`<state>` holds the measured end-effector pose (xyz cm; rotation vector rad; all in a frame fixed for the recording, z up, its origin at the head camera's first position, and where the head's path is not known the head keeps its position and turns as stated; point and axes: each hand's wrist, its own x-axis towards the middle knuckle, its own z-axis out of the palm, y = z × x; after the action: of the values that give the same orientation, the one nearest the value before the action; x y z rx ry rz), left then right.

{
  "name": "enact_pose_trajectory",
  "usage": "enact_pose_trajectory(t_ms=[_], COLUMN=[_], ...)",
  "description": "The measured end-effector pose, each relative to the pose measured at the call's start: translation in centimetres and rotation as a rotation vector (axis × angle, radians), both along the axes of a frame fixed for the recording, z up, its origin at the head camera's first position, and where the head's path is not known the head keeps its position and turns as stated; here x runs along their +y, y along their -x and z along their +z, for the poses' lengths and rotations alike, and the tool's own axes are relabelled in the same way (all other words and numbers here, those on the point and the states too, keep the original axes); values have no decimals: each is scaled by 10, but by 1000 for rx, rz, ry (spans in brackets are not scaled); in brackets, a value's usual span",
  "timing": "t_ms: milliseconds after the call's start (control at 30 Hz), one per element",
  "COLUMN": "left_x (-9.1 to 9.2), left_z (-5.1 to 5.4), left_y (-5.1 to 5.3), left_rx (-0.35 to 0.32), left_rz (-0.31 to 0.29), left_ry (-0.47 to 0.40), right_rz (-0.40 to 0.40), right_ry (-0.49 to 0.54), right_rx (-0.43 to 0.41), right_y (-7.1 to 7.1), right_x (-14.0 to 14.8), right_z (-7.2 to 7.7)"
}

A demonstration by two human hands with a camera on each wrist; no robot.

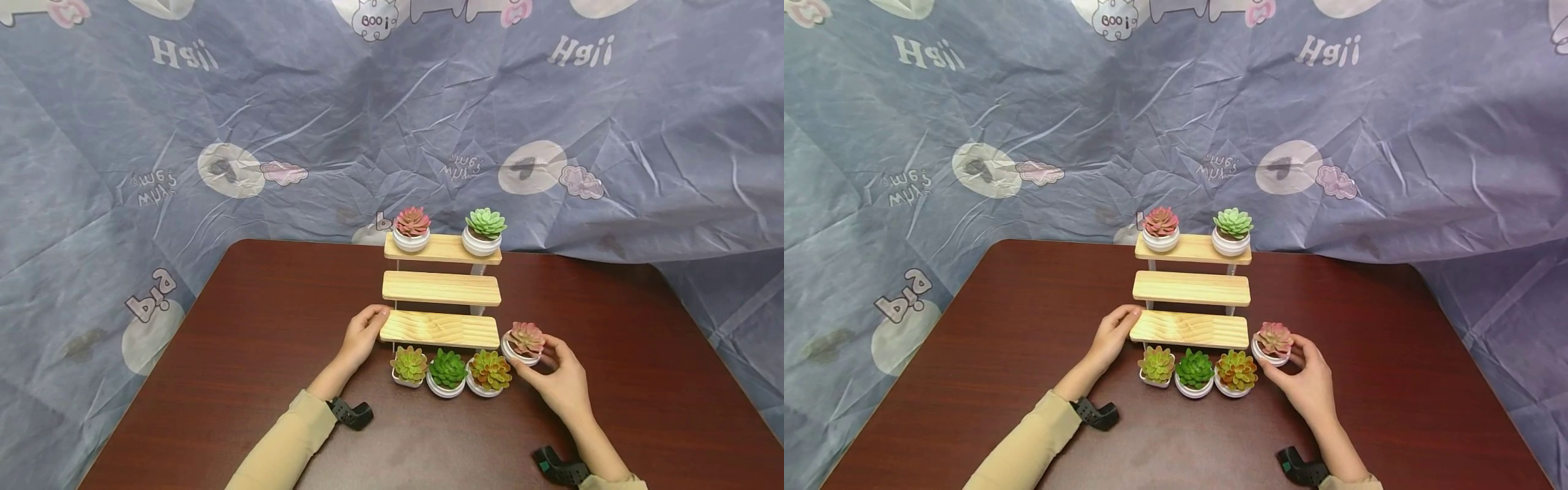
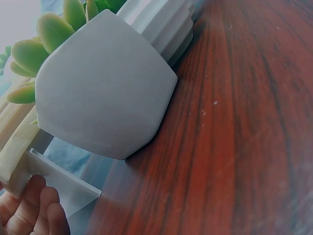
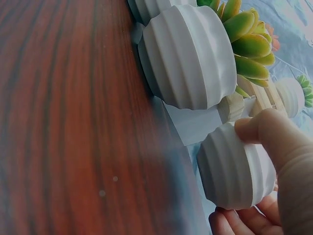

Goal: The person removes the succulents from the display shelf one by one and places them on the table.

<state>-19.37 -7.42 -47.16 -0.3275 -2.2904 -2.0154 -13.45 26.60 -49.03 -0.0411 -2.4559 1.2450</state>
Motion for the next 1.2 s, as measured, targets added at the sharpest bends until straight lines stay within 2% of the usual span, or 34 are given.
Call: enact_pose_trajectory(t_ms=[500,767,1000,1200], left_x=[0,0,0,0], left_z=[0,1,0,-1], left_y=[0,0,-1,-1], left_rx=[-4,-5,3,7], left_rz=[9,6,12,6], left_ry=[8,10,28,30], right_rz=[54,58,67,92], right_ry=[-54,-79,-62,-43], right_rx=[-58,-97,-108,-130], right_y=[-1,-1,0,0], right_x=[1,1,1,-2], right_z=[-2,-3,-4,2])
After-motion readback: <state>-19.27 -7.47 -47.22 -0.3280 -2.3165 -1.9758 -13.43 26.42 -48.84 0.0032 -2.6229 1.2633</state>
